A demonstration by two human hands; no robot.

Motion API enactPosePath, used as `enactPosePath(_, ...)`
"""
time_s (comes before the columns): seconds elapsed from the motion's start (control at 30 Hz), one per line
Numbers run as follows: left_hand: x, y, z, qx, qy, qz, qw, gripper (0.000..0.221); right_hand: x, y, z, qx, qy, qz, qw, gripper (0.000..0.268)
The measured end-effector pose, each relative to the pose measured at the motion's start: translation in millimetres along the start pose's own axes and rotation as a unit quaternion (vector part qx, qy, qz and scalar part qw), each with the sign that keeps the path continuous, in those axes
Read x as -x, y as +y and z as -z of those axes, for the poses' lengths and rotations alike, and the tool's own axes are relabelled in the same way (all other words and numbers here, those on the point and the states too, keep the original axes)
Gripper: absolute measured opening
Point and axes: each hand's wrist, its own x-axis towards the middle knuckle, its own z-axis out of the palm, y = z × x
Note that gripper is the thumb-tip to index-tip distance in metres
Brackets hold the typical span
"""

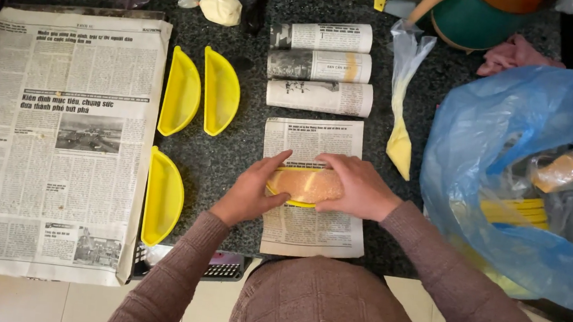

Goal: Wrapping individual cakes in newspaper and placing them into plastic trays and bags for final packaging.

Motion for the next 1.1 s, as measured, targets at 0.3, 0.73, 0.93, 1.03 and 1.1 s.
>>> enactPosePath(0.3,0.9,-3.0,-5.7,-0.011,0.014,0.002,1.000,0.105,0.7,17.1,-8.2,-0.040,-0.033,-0.077,0.996,0.128)
enactPosePath(0.73,5.1,-10.6,-14.1,-0.027,0.041,-0.007,0.999,0.089,-4.8,18.5,-6.7,0.045,-0.005,0.000,0.999,0.089)
enactPosePath(0.93,8.0,-5.7,-15.7,-0.019,0.066,-0.013,0.998,0.084,17.8,9.4,-16.6,0.140,0.014,0.016,0.990,0.086)
enactPosePath(1.03,8.4,-6.7,-18.9,-0.032,0.071,-0.012,0.997,0.084,22.4,8.1,-26.5,0.165,0.055,0.043,0.984,0.080)
enactPosePath(1.1,9.2,-6.8,-21.1,-0.031,0.080,-0.006,0.996,0.082,23.2,3.5,-27.6,0.189,0.101,0.061,0.975,0.088)
